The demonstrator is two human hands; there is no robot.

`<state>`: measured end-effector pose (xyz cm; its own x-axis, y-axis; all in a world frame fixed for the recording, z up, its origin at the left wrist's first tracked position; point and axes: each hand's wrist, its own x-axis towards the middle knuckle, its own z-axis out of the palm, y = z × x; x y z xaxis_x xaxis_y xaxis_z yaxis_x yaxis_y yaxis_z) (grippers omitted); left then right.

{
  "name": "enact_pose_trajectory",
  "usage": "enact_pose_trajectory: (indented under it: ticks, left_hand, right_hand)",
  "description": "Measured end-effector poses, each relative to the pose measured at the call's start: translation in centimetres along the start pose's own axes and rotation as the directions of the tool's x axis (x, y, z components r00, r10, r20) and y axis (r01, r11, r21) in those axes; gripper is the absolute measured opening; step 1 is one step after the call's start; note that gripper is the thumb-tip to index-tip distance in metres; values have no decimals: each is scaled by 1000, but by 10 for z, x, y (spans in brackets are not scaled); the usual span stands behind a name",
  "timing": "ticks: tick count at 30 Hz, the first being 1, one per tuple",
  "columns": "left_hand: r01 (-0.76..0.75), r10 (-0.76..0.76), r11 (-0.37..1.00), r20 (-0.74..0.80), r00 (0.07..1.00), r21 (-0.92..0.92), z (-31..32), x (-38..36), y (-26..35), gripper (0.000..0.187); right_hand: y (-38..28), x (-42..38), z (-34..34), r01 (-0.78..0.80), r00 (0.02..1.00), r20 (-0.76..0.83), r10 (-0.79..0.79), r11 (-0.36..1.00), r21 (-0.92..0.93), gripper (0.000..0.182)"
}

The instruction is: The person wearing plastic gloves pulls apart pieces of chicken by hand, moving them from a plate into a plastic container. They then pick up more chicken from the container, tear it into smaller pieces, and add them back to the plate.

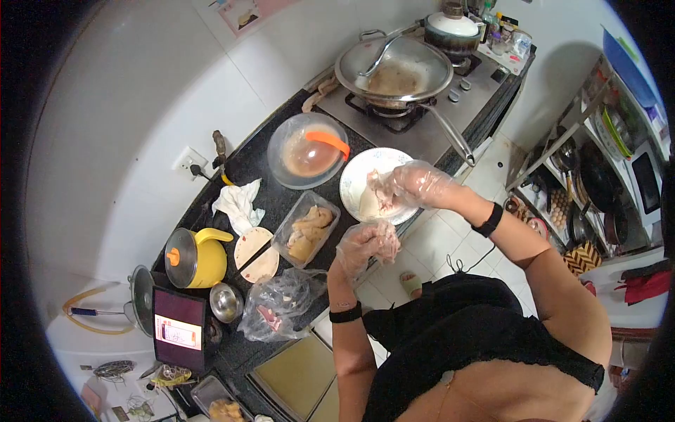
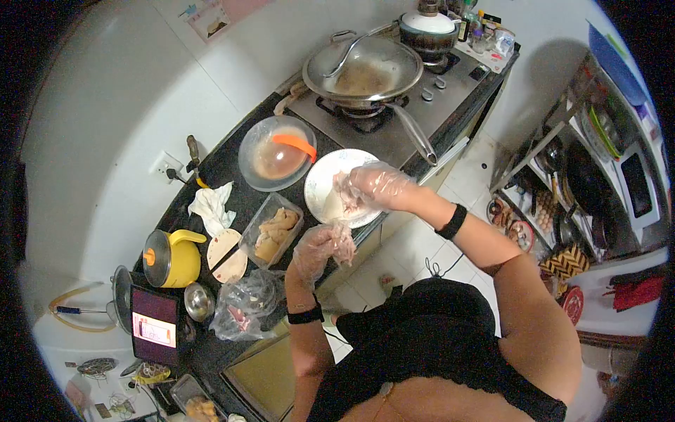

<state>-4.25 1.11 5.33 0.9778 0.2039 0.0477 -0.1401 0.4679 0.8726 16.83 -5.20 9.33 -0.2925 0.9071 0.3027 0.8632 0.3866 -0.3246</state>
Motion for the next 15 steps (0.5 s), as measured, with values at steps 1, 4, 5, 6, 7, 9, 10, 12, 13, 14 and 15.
enact_pose_trajectory:
  ticks: [1,4,5,6,7,9,10,12,13,14,15]
  left_hand:
    - [-4,4,1000,2,1000,2,1,2,-2,25]
    - [-176,190,979,-139,972,107,3,8,-9,21]
    - [-196,223,968,-182,958,155,2,10,-12,18]
    - [-215,259,955,-223,940,204,0,11,-15,15]
    - [-219,263,954,-226,938,205,-4,12,-19,15]
    - [26,429,643,-389,815,765,-5,9,-23,12]
    - [27,429,645,-392,814,764,-3,9,-20,12]
    - [137,411,508,-379,829,851,2,10,-11,14]
    - [135,415,509,-379,827,850,-3,12,-15,14]
    - [109,465,479,-357,810,871,-11,14,-25,14]
    - [85,512,448,-333,792,890,-14,15,-32,15]
  right_hand:
    - [4,-1,6,-93,989,-116,94,996,13,31]
    - [14,-4,50,-252,967,-78,244,960,-123,30]
    - [14,-5,58,-307,952,-63,301,916,-259,29]
    - [11,-7,56,-252,964,-151,217,927,-279,26]
    - [12,-6,53,-247,966,-149,212,928,-280,26]
    - [9,-6,47,-401,909,18,417,885,-238,22]
    - [9,-7,46,-399,910,21,415,886,-238,22]
    - [8,-6,42,-291,956,-39,291,957,14,19]
    - [6,-6,37,-288,957,-37,288,958,11,19]
    - [2,-7,32,-195,975,-89,205,974,115,20]
    - [-4,-8,26,-95,980,-149,129,972,213,24]
